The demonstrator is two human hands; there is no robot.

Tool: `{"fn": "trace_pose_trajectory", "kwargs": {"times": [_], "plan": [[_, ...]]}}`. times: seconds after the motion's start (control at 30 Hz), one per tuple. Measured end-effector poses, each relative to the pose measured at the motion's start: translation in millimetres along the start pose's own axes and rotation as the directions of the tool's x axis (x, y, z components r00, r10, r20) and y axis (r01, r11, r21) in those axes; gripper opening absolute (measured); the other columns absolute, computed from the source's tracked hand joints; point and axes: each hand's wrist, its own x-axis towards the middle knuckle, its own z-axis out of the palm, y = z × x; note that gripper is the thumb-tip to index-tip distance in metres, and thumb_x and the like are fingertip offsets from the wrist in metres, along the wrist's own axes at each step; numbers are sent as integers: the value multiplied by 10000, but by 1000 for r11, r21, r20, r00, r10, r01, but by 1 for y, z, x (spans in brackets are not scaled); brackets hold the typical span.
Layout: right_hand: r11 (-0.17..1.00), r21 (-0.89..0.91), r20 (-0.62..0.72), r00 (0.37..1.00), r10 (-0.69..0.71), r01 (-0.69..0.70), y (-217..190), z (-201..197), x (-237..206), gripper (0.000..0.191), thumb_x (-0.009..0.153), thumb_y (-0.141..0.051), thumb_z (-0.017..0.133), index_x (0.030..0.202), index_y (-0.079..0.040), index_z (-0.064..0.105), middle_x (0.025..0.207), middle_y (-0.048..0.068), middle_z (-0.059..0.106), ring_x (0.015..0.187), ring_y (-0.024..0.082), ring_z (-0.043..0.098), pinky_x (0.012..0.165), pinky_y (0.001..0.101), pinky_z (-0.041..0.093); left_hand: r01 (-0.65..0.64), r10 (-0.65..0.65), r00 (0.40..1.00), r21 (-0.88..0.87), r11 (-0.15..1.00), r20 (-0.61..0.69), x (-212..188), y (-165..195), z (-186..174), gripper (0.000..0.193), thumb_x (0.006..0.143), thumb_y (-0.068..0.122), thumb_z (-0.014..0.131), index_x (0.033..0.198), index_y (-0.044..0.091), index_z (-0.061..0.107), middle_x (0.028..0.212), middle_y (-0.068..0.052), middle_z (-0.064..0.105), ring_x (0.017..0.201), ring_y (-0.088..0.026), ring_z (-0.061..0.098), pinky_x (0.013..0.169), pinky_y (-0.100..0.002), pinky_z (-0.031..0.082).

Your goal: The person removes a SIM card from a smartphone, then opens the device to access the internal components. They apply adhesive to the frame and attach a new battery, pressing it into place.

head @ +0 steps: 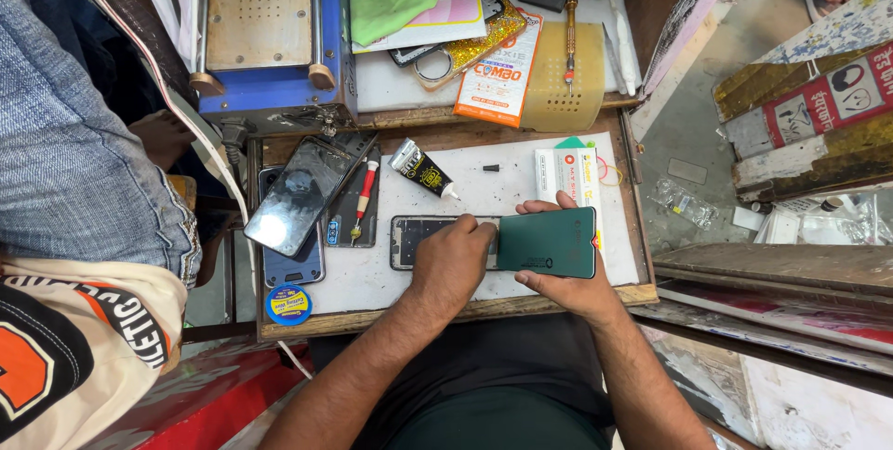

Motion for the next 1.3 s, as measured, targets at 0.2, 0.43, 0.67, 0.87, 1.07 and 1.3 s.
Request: {"fn": "trace_pose_trajectory", "kwargs": {"times": [0.2, 0.43, 0.67, 0.87, 1.07, 1.3], "plan": [[999, 33, 1, 1000, -4, 4, 2, 1, 2, 1196, 750, -181, 900, 1623, 6, 104, 1518, 156, 498, 1442, 284, 498, 1211, 461, 409, 0, 0, 1000, -8, 1000, 22, 2, -1, 2, 233, 859, 56, 705, 1087, 88, 738, 887, -65, 651, 790, -219, 726, 607, -351, 609], [998, 57, 1, 1000, -11, 11, 6, 0, 1, 1212, 757, -195, 903, 1629, 1, 84, 1523, 164, 486, 1452, 295, 490, 1196, 469, 432, -4, 4, 1000, -7, 1000, -8, -1, -1, 1, 238, 851, 49, 707, 1082, 89, 743, 873, -60, 649, 780, -217, 724, 602, -352, 606], [998, 65, -9, 1000, -11, 12, 5, 1, 2, 1214, 753, -190, 903, 1628, 1, 84, 1518, 170, 489, 1450, 301, 492, 1188, 466, 436, -8, 8, 1000, -13, 1000, -28, -1, -1, 1, 211, 844, 46, 709, 1047, 94, 742, 876, -62, 656, 784, -228, 725, 612, -363, 605], [999, 48, -2, 1000, -22, 22, 5, 0, 1, 1202, 756, -190, 903, 1627, 3, 99, 1523, 167, 493, 1445, 293, 499, 1195, 457, 433, 4, -4, 994, 0, 1000, -111, -4, 5, 1, 167, 830, 38, 723, 997, 49, 717, 869, -69, 653, 786, -236, 712, 601, -365, 596], [1000, 14, -1, 1000, -18, 18, 4, 0, 2, 1188, 749, -208, 905, 1621, 4, 127, 1518, 159, 504, 1426, 274, 512, 1198, 447, 419, -10, 17, 985, 40, 999, -173, -6, 15, 1, 171, 747, 0, 716, 910, 41, 686, 852, -71, 633, 782, -235, 691, 591, -357, 585], [996, -76, 26, 999, -43, 45, 0, -1, 3, 1103, 750, -216, 904, 1595, 8, 231, 1514, 144, 534, 1420, 252, 527, 1274, 435, 307, 29, -17, 992, 92, 995, -129, -5, 23, 3, 136, 768, 22, 731, 895, 24, 682, 836, -83, 627, 753, -232, 677, 560, -347, 577]]}}
